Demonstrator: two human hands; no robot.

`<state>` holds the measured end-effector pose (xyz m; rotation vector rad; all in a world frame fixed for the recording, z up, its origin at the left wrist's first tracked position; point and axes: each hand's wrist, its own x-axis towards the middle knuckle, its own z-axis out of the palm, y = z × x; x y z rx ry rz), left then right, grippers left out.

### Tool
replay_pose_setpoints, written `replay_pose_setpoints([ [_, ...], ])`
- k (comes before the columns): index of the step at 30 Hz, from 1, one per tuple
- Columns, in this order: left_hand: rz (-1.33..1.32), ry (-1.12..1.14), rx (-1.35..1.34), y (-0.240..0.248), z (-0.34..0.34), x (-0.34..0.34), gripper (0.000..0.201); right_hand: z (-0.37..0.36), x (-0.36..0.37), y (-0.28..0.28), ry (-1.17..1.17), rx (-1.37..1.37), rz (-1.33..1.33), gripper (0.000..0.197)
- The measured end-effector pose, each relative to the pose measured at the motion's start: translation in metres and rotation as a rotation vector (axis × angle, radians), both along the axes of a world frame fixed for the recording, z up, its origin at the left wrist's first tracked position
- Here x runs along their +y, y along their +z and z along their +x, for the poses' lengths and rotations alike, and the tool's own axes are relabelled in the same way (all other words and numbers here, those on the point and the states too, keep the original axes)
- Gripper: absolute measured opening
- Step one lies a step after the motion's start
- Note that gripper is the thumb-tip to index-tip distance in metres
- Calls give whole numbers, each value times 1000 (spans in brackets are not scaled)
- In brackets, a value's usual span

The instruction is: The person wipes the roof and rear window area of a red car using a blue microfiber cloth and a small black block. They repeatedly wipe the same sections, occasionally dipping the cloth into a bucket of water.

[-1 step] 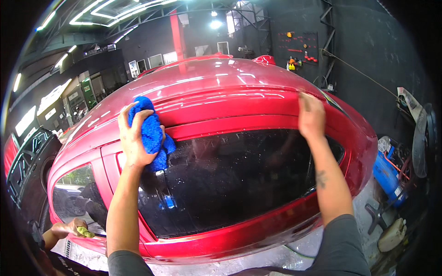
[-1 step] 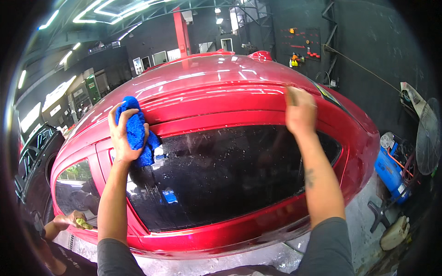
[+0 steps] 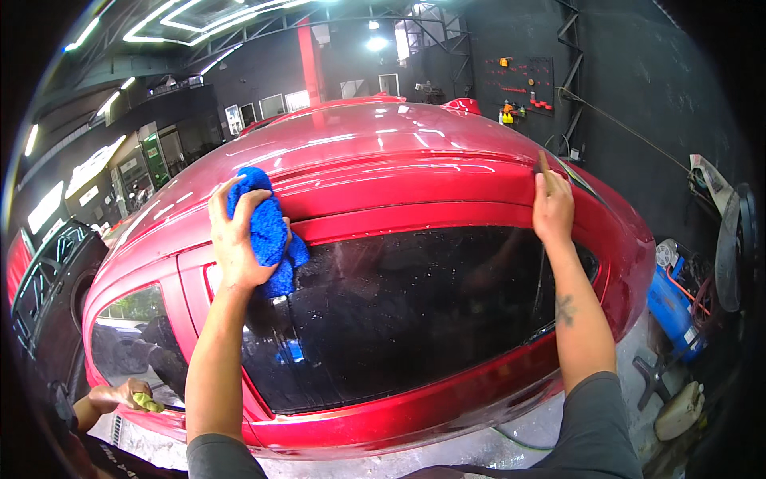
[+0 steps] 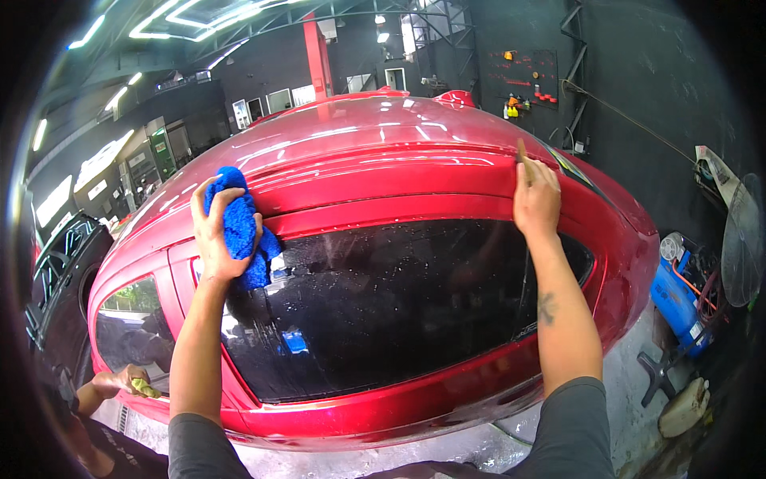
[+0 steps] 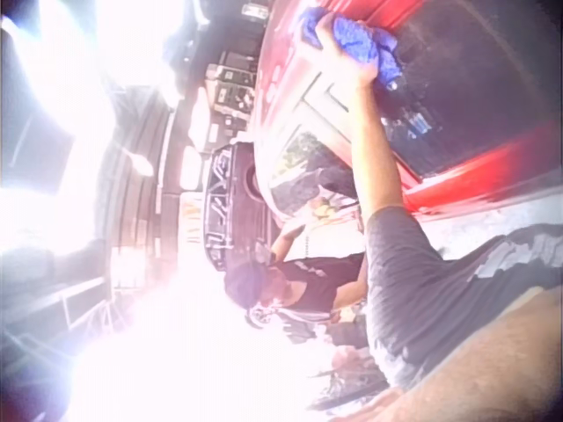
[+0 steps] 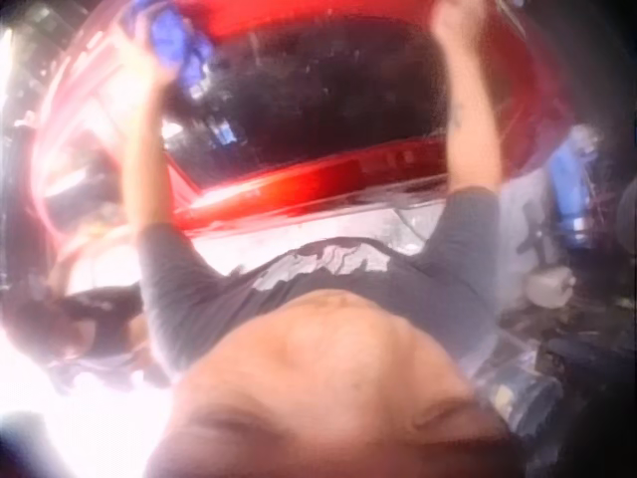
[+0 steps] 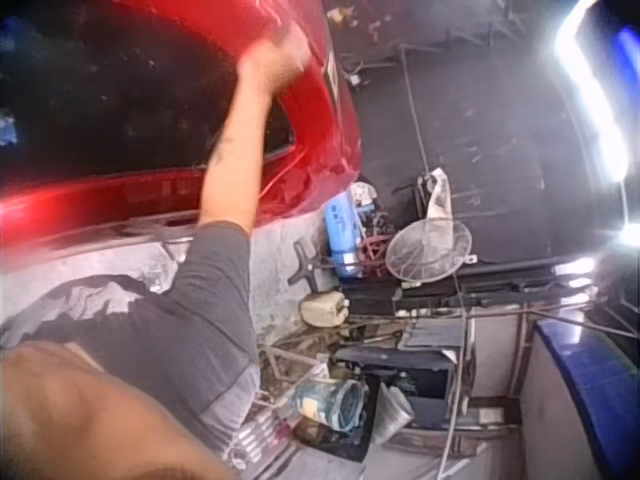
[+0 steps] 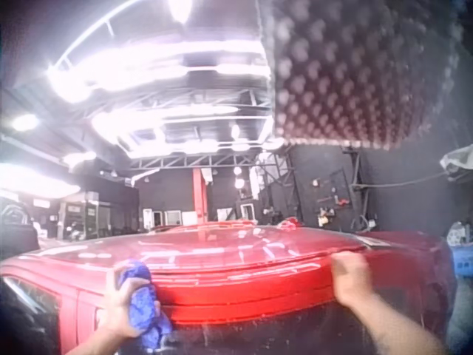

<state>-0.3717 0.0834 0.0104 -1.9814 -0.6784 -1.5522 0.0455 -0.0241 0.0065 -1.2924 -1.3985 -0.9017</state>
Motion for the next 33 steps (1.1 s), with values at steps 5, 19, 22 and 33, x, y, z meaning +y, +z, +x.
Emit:
replay_pose_setpoints([
  [5, -13, 4, 15, -2, -5, -2, 51, -86, 34, -8, 14, -91, 163, 16],
  [19, 5, 6, 28, -3, -1, -1, 50, 16, 5, -23, -144, 89, 51, 21],
  [22, 8, 3, 31, -5, -6, 3, 52, -138, 57, -18, 156, 29, -55, 34],
  [33, 36, -31, 24, 2, 10, 1, 49, 110, -31, -54, -375, -38, 246, 30],
])
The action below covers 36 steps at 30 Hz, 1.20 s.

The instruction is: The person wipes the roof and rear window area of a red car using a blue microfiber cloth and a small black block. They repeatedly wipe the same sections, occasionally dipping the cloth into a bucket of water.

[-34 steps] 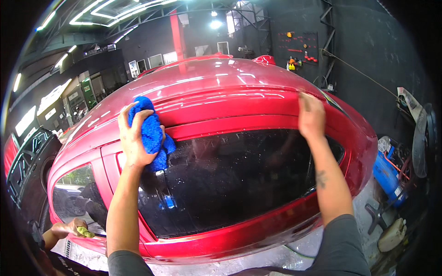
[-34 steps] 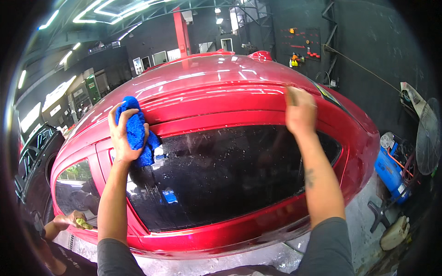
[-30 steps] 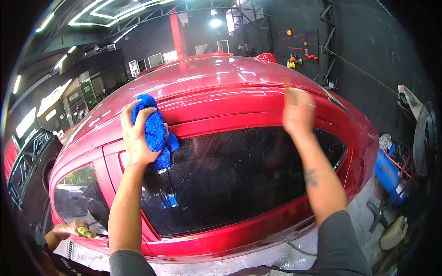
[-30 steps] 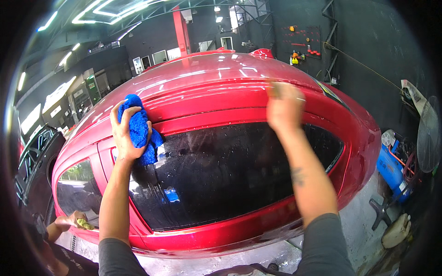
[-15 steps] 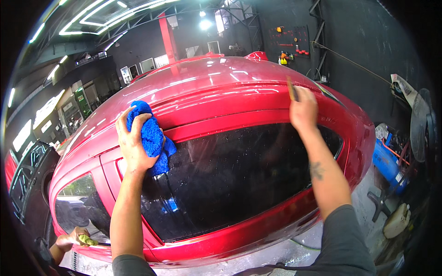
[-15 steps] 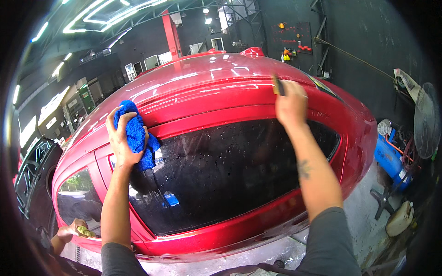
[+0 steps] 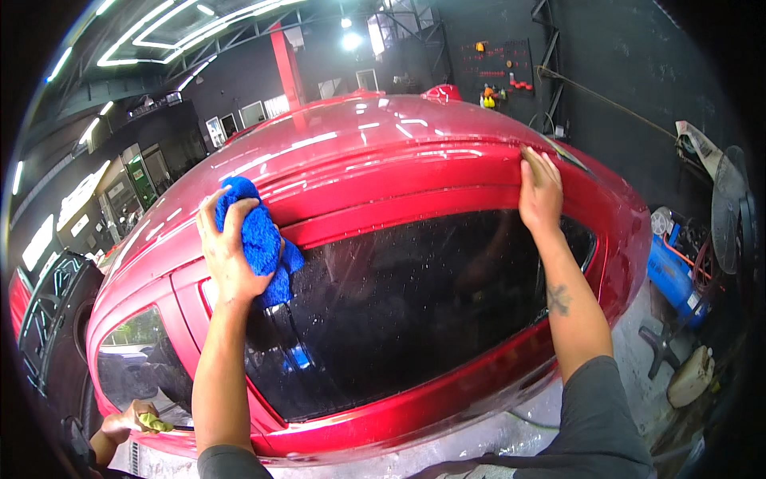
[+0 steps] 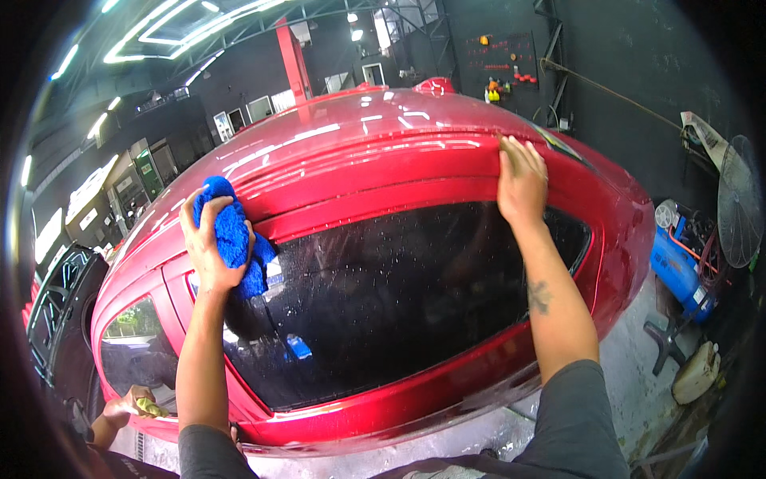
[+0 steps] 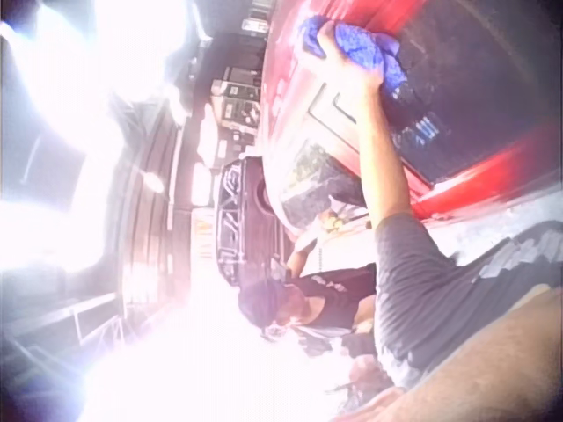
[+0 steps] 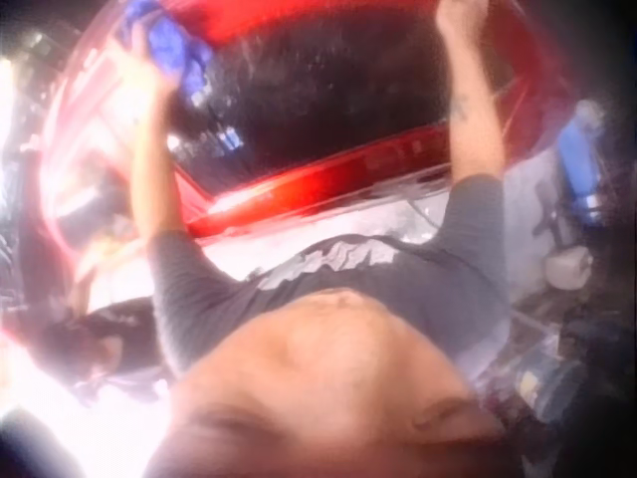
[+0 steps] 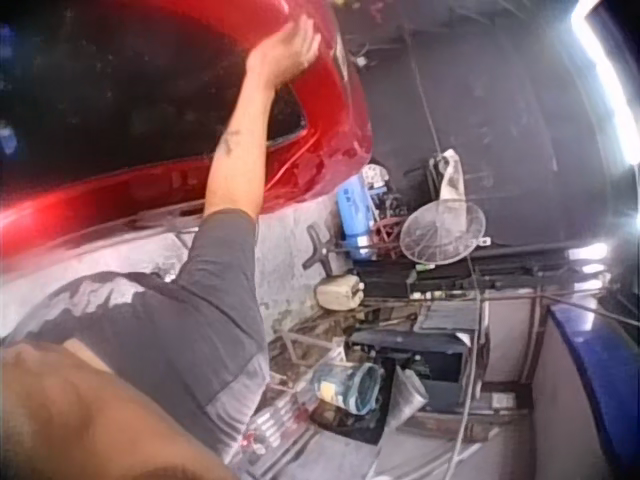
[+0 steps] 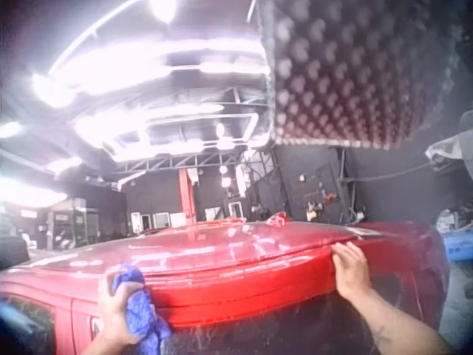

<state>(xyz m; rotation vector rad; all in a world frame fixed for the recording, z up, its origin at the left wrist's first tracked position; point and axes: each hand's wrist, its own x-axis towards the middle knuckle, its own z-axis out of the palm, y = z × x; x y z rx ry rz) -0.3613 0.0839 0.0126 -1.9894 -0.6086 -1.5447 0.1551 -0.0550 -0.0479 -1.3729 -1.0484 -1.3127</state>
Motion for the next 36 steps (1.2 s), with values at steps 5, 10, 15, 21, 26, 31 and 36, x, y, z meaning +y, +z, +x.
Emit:
replay_pose_setpoints([
  [5, -31, 18, -18, -12, -22, 5, 50, -255, 73, 12, 407, -112, -176, 50],
  [10, -24, 48, 2, -12, -37, 3, 51, -201, 49, 18, 442, -209, -213, 44],
  [15, -18, 11, 1, -8, -4, 4, 46, -20, -3, -16, 43, 46, -46, 31],
  [21, -28, 7, 1, -12, -22, 5, 49, -267, 77, 6, 423, -146, -261, 63],
  [26, -46, 41, -18, -11, -41, -3, 50, -199, 44, 9, 388, -175, -249, 55],
  [31, -32, 28, 3, -6, -11, 0, 49, -59, 8, -38, 92, 72, -46, 33],
  [36, -19, 26, -1, -11, -19, 3, 50, -256, 65, -14, 489, -139, -178, 61],
])
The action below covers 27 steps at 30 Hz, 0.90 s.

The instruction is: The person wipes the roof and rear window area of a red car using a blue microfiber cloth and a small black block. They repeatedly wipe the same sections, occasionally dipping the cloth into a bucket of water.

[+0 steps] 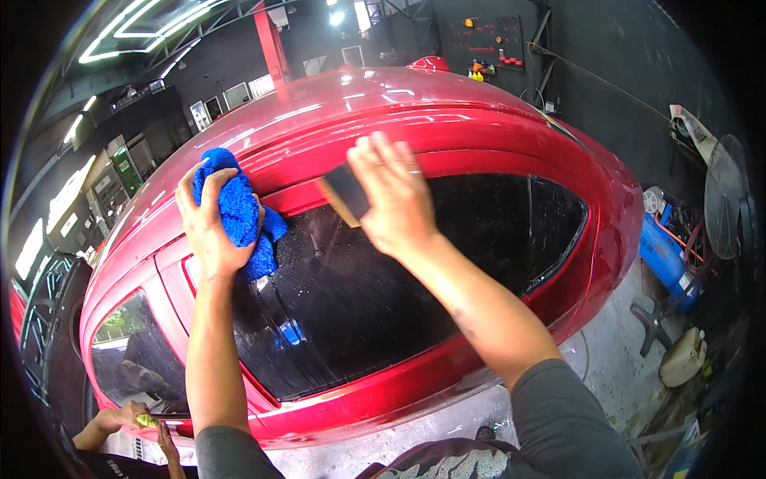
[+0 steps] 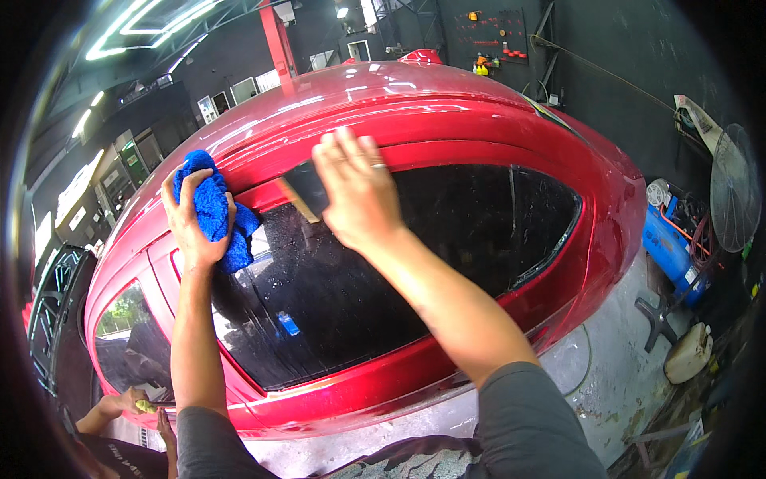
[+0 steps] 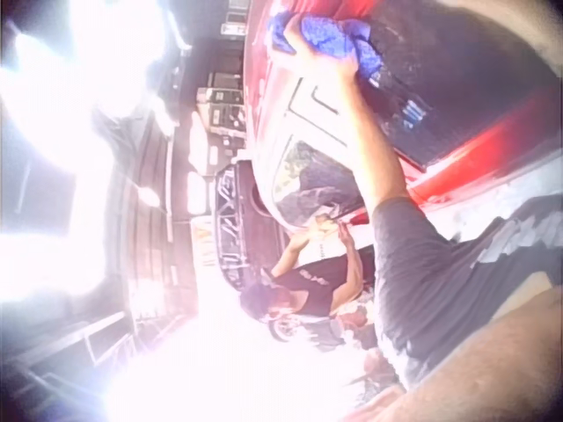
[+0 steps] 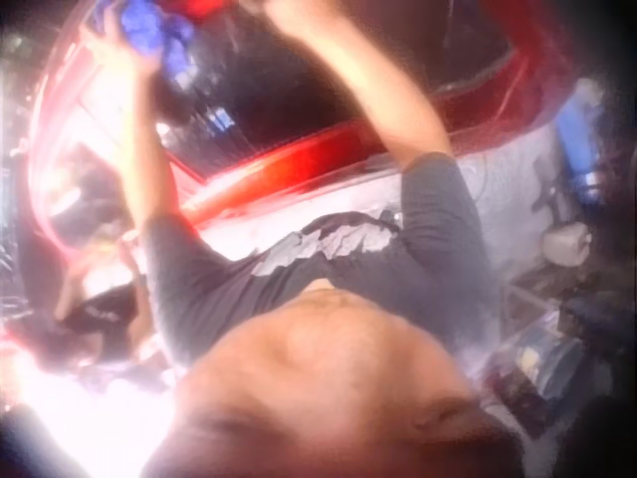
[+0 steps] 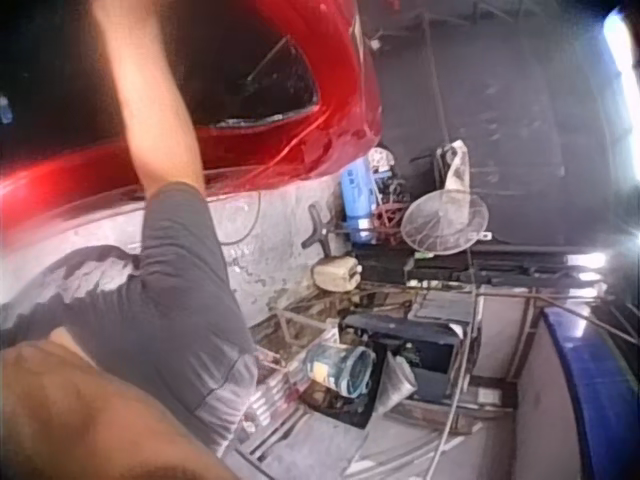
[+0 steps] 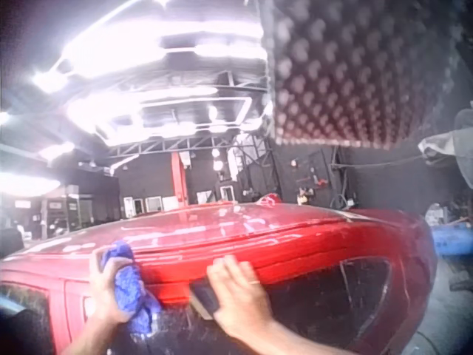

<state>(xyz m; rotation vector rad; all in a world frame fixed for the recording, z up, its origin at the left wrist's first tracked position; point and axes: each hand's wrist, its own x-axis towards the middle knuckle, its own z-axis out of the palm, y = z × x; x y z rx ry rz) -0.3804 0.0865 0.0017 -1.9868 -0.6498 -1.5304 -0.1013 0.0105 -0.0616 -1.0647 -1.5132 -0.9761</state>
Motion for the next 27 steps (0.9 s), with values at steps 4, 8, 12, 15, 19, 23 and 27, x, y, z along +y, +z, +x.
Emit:
replay_pose_setpoints([
  [4, 0, 2, -7, -3, -8, 3, 50, 47, -30, 4, -92, -55, -90, 61],
  [8, -30, 37, 10, 1, 3, 1, 59, 153, -59, -25, -381, 134, 58, 37],
  [12, 5, 33, 3, 0, 0, 0, 51, 34, -21, -4, -48, 101, -34, 56],
  [15, 3, -14, -14, -3, 4, 1, 50, 0, -9, -2, -18, -5, -71, 66],
  [19, 16, 5, -9, -2, -4, 1, 49, 108, -39, -16, -309, 74, -16, 46],
  [23, 25, 38, -2, -1, 6, 1, 48, 147, -53, -29, -340, 219, 59, 34],
  [27, 11, -8, -23, -5, 1, 8, 48, 6, -9, -2, -20, 53, -32, 63],
])
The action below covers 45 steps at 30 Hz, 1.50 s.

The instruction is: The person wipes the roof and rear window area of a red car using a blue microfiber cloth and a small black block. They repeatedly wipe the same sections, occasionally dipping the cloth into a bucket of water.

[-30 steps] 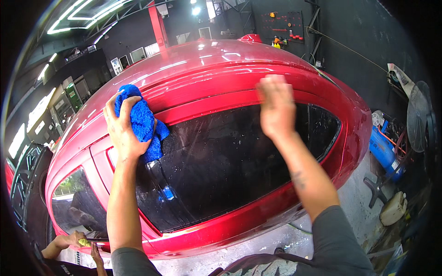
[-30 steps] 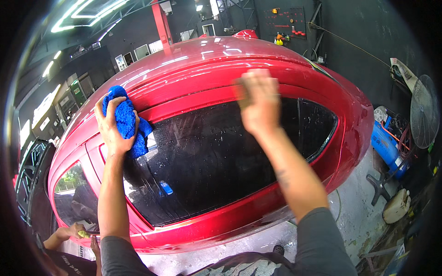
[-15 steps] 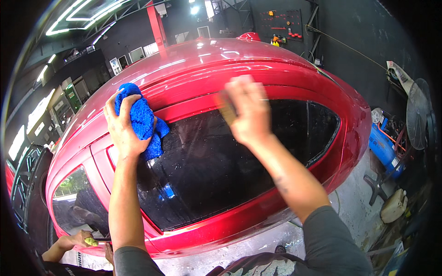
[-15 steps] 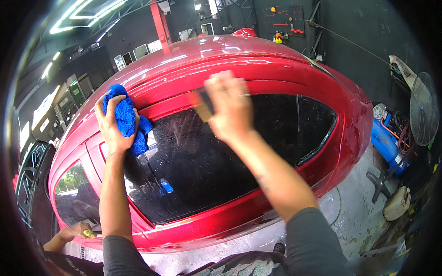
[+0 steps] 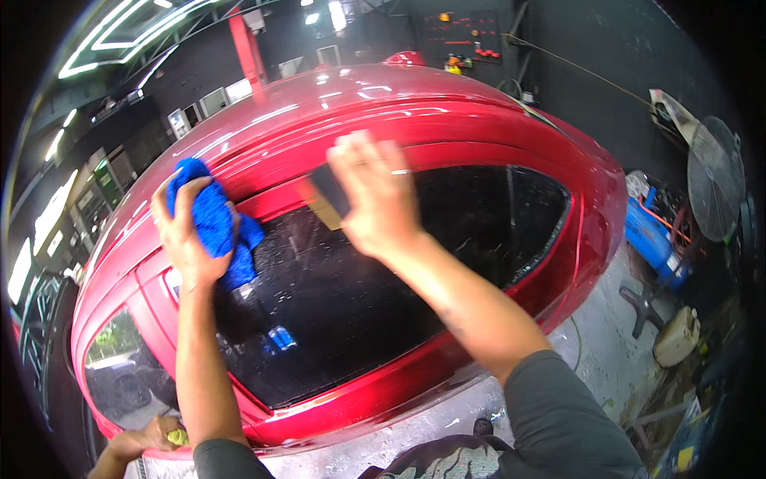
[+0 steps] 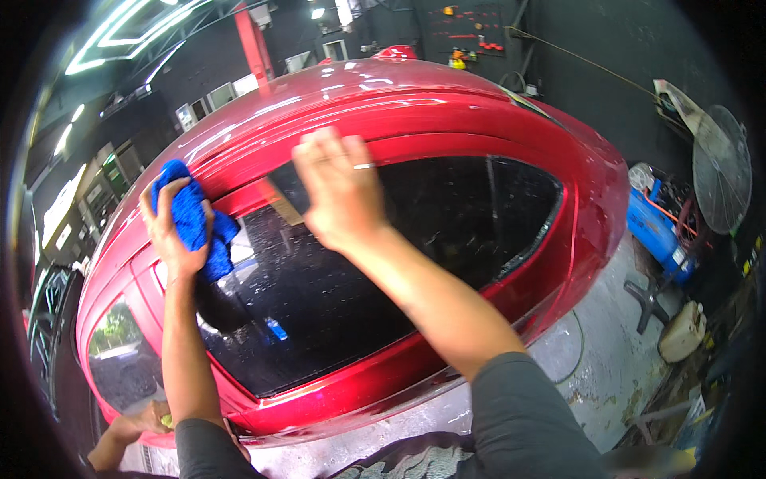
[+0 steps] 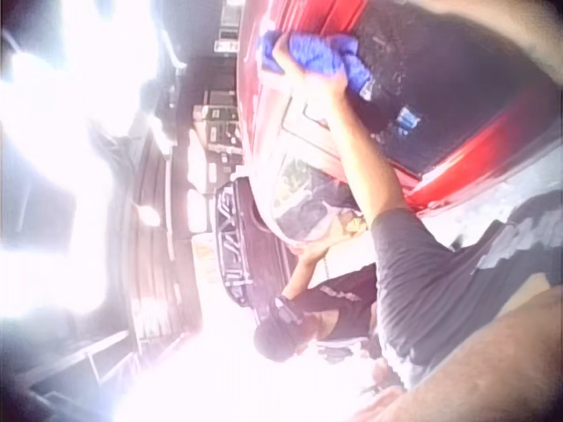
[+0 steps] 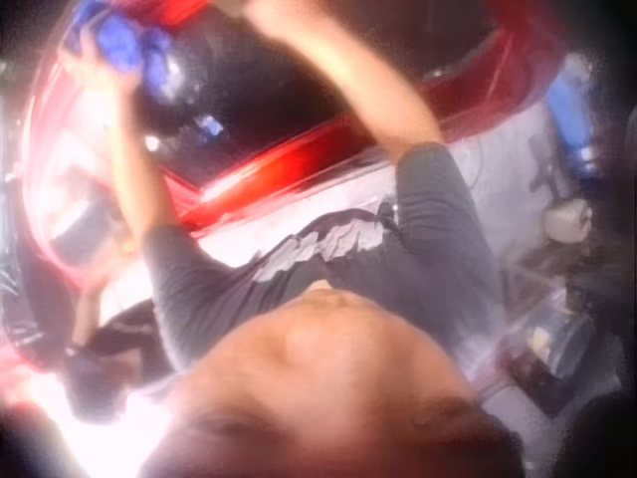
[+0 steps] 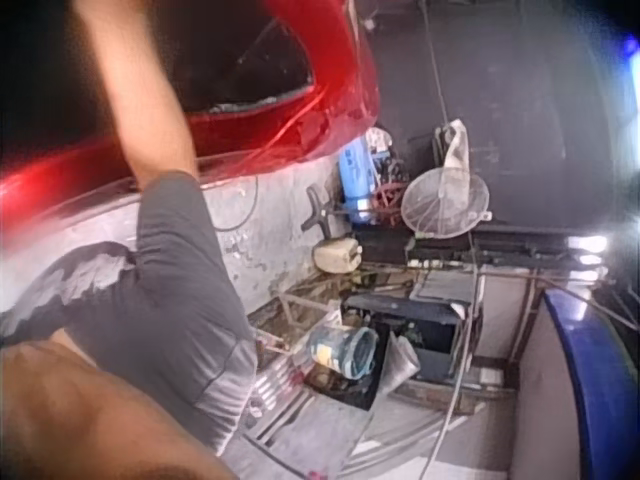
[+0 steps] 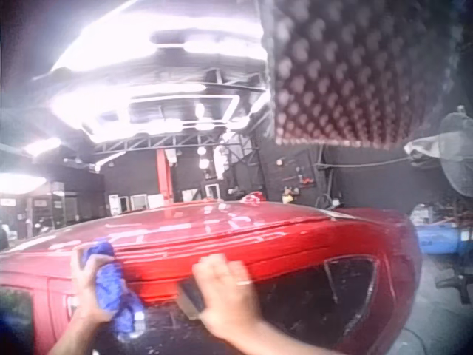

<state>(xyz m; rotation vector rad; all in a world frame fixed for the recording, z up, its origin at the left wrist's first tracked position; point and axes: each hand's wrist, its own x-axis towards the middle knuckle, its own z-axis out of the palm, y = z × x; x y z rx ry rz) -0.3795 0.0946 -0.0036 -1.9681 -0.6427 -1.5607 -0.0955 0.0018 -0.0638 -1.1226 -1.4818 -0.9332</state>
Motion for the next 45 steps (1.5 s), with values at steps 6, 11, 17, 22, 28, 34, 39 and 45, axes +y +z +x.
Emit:
replay_pose_setpoints([
  [6, 7, 26, 16, 0, -12, -7, 48, 134, -46, -10, -234, 136, -39, 46],
  [11, -15, 49, 10, 0, 3, -3, 49, 215, -69, -36, -434, 410, 95, 35],
  [17, 18, 41, 81, 0, -3, 6, 46, 88, -16, -20, -137, 56, 39, 64],
  [22, 8, 56, 53, 2, -2, -3, 47, 280, -90, -71, -465, 327, 70, 36],
  [28, 14, 61, 84, -1, -3, 5, 47, 170, -42, -37, -315, 306, 22, 54],
  [34, 19, 53, 78, -2, -12, 1, 45, 222, -71, -51, -381, 228, 55, 51],
  [39, 1, 27, 74, 0, 7, 6, 46, 312, -82, -86, -517, 570, 192, 45],
  [45, 38, 27, 85, -1, -2, 6, 46, 180, -64, -30, -260, 102, -4, 67],
])
